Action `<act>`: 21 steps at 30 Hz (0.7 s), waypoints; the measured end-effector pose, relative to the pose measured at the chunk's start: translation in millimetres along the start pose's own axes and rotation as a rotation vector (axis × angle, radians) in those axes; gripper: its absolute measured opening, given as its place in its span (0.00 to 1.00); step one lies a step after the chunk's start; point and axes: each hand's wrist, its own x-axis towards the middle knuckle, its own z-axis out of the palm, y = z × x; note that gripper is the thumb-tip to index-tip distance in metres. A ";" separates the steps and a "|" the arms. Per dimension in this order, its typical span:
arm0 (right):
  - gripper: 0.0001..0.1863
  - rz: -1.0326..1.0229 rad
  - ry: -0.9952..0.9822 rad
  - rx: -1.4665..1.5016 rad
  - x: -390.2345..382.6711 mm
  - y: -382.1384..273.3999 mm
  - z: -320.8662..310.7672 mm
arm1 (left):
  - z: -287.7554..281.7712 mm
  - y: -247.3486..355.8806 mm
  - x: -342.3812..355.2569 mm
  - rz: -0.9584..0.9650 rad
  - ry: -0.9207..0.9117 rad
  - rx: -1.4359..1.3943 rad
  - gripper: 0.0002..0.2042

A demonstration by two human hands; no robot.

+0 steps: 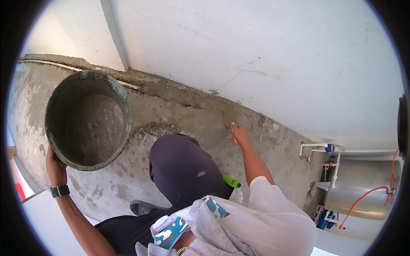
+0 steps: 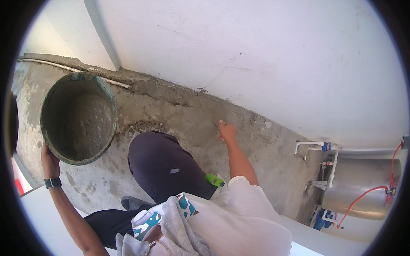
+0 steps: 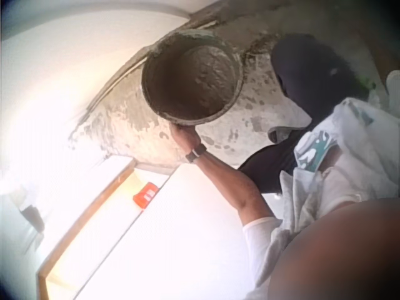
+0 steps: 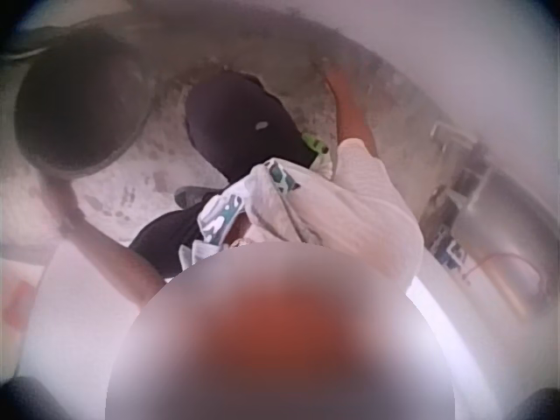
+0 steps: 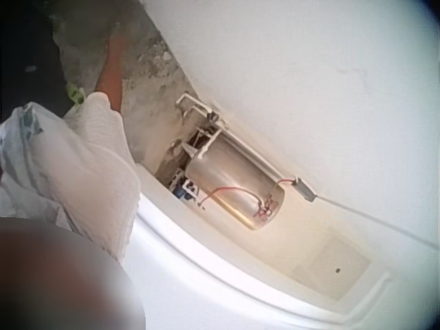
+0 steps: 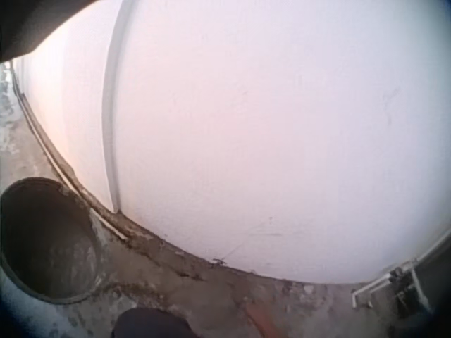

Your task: The person scoops cement from a bucket and applies it to the wall using a trowel. They repeatedly smooth the cement along the wall's surface, working along a horizontal line near the floor.

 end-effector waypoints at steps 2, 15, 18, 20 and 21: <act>0.25 -0.001 -0.017 0.041 -4.2 -0.3 -1.4 | -0.3 0.4 -0.2 -0.006 -0.010 0.003 0.25; 0.32 -0.116 0.081 -0.049 -13.6 10.9 8.3 | 29.5 6.4 -11.8 0.010 0.061 0.077 0.23; 0.32 0.022 0.021 -0.010 -38.1 11.1 -0.5 | 34.8 6.9 -14.0 0.032 0.061 0.072 0.22; 0.32 0.078 -0.014 0.004 -37.4 3.1 -9.1 | 36.2 6.2 -13.3 0.042 0.072 -0.002 0.22; 0.31 0.040 0.016 0.002 -32.2 -1.5 -12.3 | 35.9 6.7 -12.2 0.047 0.088 0.026 0.23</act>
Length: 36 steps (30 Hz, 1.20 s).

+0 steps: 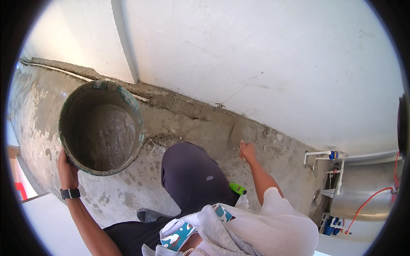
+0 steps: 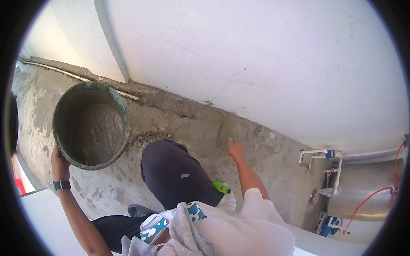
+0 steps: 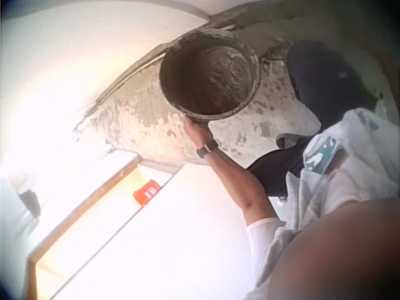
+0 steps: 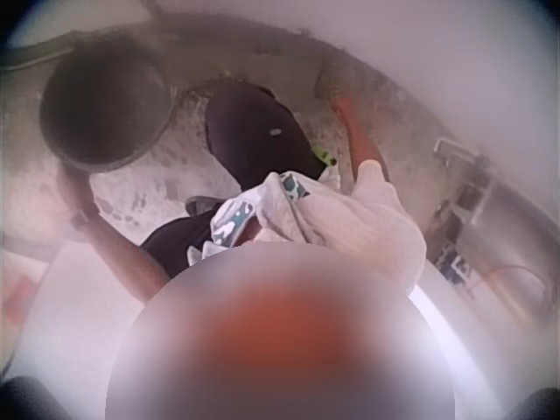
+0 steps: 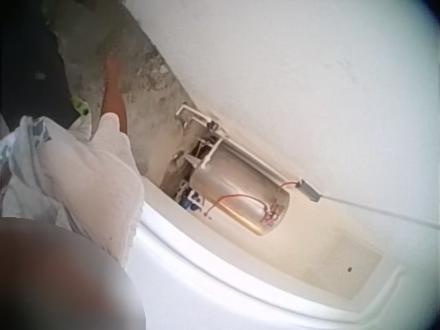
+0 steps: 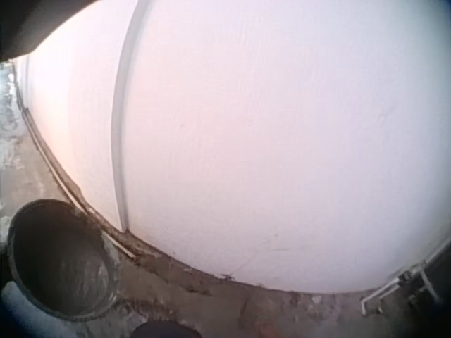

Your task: The person scoops cement from a bucket and applies it to the wall using a trowel. They repeatedly smooth the cement along the wall's surface, working along a horizontal line near the floor.

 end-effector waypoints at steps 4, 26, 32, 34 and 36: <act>0.31 -0.037 -0.037 -0.105 17.1 -1.4 0.6 | -4.0 -1.1 2.8 -0.029 -0.045 0.024 0.24; 0.30 -0.182 0.168 -0.249 42.7 21.6 19.7 | -24.3 -3.4 10.2 -0.059 -0.045 -0.016 0.24; 0.30 0.124 0.017 0.107 22.8 26.9 17.6 | -28.7 -5.5 9.4 -0.055 -0.033 -0.041 0.25; 0.29 0.230 -0.011 0.142 15.3 25.0 10.5 | -29.1 -6.0 8.3 -0.040 -0.029 -0.048 0.25; 0.28 0.279 -0.066 0.312 18.4 13.2 6.7 | -27.8 -7.0 6.6 -0.024 -0.057 -0.056 0.25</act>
